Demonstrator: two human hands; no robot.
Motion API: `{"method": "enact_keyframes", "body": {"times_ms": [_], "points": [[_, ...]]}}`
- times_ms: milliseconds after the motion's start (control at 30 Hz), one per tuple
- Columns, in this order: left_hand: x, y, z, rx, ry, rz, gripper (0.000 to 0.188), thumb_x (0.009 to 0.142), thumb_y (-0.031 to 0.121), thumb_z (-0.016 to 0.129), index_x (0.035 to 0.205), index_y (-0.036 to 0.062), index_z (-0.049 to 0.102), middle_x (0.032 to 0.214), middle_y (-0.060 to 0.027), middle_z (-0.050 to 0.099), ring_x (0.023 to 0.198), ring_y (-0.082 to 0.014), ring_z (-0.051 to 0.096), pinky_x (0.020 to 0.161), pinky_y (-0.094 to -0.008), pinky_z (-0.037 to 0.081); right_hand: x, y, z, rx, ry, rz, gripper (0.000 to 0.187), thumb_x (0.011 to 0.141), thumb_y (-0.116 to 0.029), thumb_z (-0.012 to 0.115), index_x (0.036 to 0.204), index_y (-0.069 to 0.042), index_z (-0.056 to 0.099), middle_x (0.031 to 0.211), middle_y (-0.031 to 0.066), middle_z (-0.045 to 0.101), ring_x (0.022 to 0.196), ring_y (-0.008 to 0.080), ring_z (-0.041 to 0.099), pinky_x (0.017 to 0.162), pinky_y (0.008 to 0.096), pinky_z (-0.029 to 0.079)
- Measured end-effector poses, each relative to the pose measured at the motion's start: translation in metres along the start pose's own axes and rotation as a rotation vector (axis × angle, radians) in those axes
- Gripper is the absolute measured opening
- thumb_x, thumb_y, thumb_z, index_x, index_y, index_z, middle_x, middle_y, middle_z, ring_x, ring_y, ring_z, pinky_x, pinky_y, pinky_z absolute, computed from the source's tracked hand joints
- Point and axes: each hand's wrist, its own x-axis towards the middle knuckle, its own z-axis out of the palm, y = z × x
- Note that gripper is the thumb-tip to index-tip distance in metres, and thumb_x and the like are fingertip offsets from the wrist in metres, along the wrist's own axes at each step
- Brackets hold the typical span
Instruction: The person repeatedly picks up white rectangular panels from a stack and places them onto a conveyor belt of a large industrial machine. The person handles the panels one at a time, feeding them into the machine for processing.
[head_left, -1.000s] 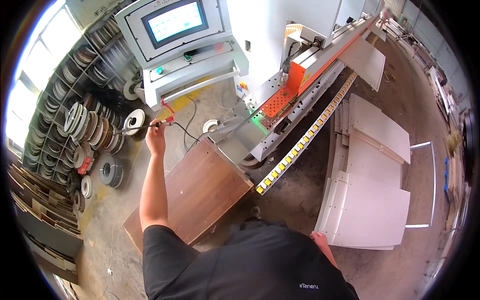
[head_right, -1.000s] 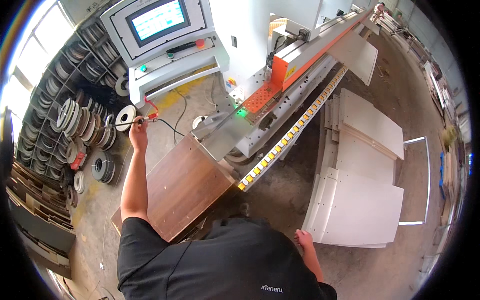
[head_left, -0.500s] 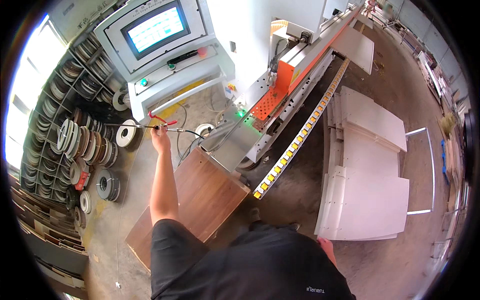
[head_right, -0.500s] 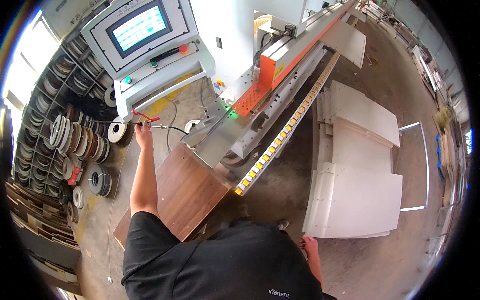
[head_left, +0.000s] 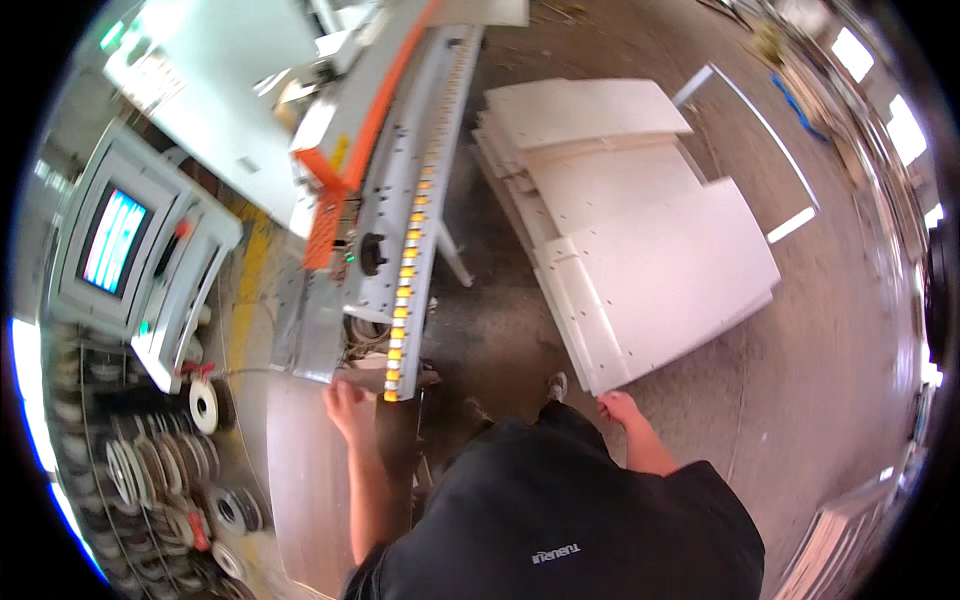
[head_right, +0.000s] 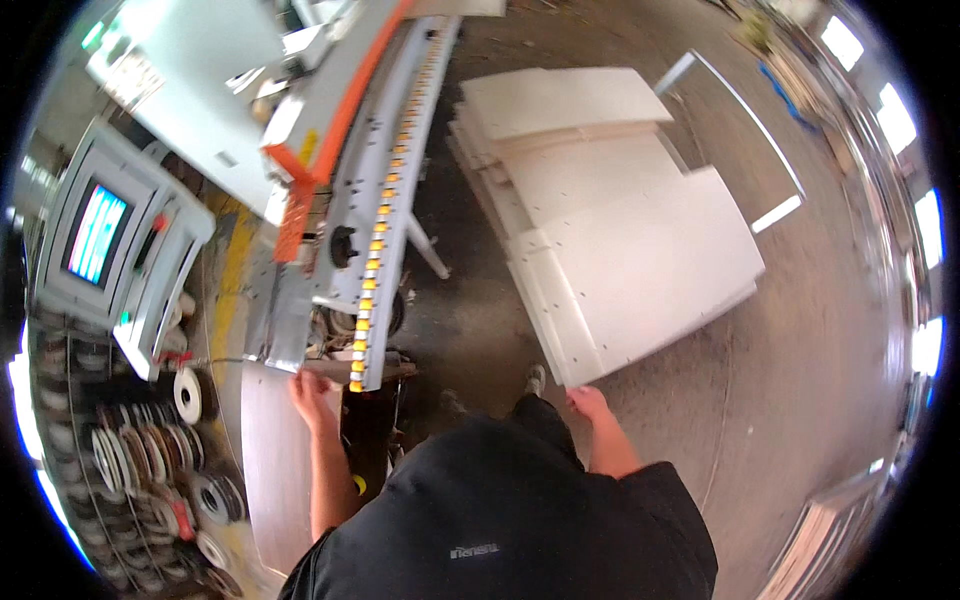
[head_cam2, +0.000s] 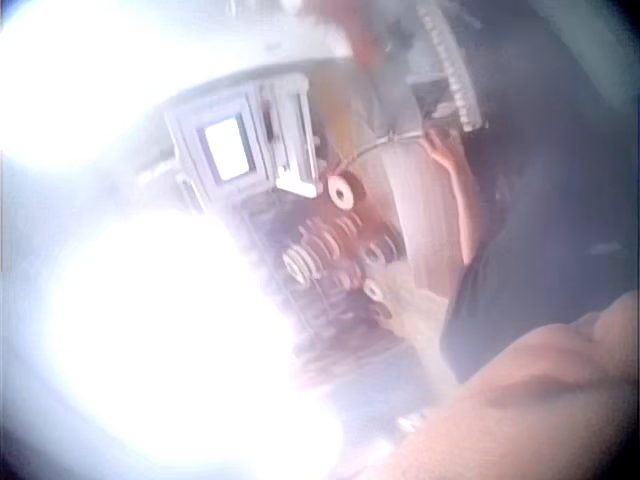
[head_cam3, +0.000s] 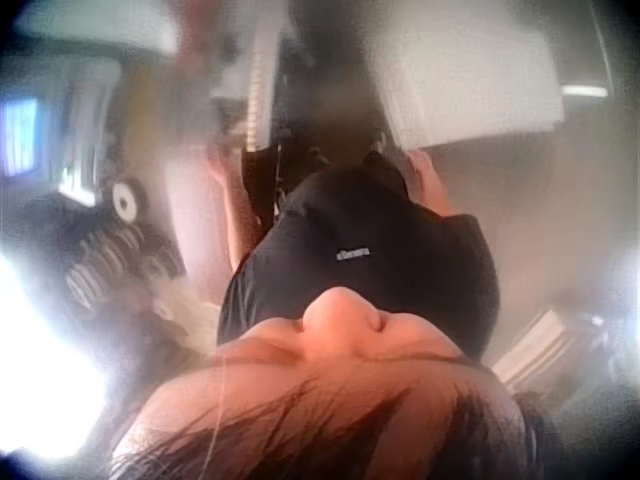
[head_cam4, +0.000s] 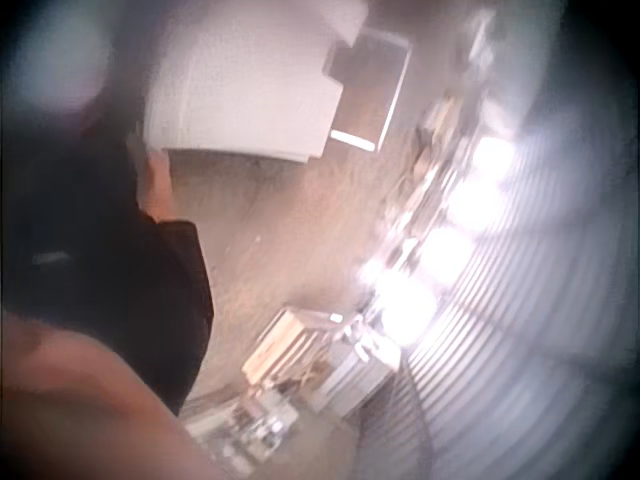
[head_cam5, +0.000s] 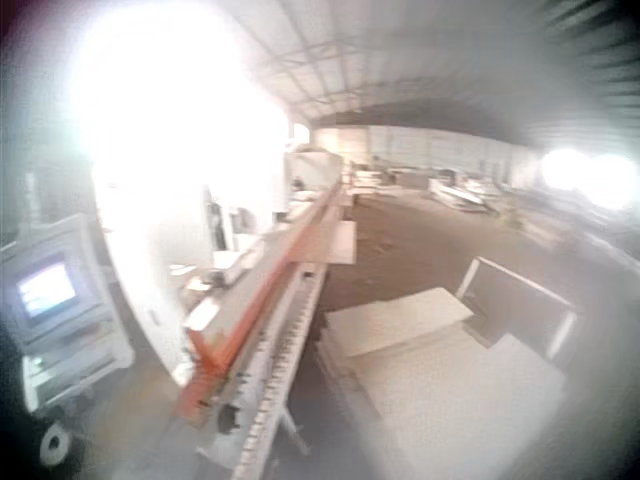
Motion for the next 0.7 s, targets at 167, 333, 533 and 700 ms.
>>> {"method": "enact_keyframes", "body": {"times_ms": [167, 333, 533, 700], "points": [[-0.127, -0.101, 0.081, 0.446, -0.879, -0.03, 0.026, 0.101, 0.016, 0.062, 0.123, 0.0013, 0.064, 0.099, -0.0085, 0.073, 0.081, -0.0196, 0.07, 0.069, -0.0321, 0.054, 0.018, -0.021, -0.041, 0.038, 0.122, 0.069, 0.038, 0.098, -0.037, 0.063, 0.087, -0.003, 0.074, 0.077, 0.0059, 0.073, 0.066, 0.0177, 0.068, 0.065, 0.0345, 0.054], [-0.196, -0.187, 0.075, 0.747, -1.42, -0.487, 0.039, 0.099, 0.03, 0.066, 0.133, 0.0115, 0.064, 0.127, -0.0062, 0.072, 0.113, -0.0222, 0.071, 0.095, -0.0368, 0.055, 0.055, 0.031, -0.075, 0.102, 0.241, 0.178, 0.039, 0.099, -0.039, 0.063, 0.087, -0.003, 0.074, 0.077, 0.0051, 0.074, 0.07, 0.0167, 0.069, 0.07, 0.034, 0.054], [-0.24, -0.094, 0.126, 1.269, -1.141, -0.452, 0.036, 0.099, 0.033, 0.063, 0.128, 0.0128, 0.068, 0.117, -0.0089, 0.075, 0.109, -0.026, 0.072, 0.093, -0.0389, 0.055, 0.137, 0.122, -0.083, -0.051, 0.579, 0.302, 0.059, 0.091, -0.053, 0.07, 0.111, 0.003, 0.068, 0.1, 0.0166, 0.074, 0.08, 0.0264, 0.071, 0.08, 0.0394, 0.055], [-0.238, -0.089, 0.119, 1.322, -1.02, -0.398, 0.034, 0.1, 0.025, 0.064, 0.124, 0.0017, 0.068, 0.106, -0.0106, 0.076, 0.093, -0.0183, 0.074, 0.083, -0.0329, 0.058, 0.18, 0.087, -0.093, 0.299, 0.536, 0.664, 0.098, 0.072, -0.061, 0.087, 0.132, 0.008, 0.055, 0.128, 0.0258, 0.066, 0.119, 0.0345, 0.065, 0.101, 0.0427, 0.052]]}}
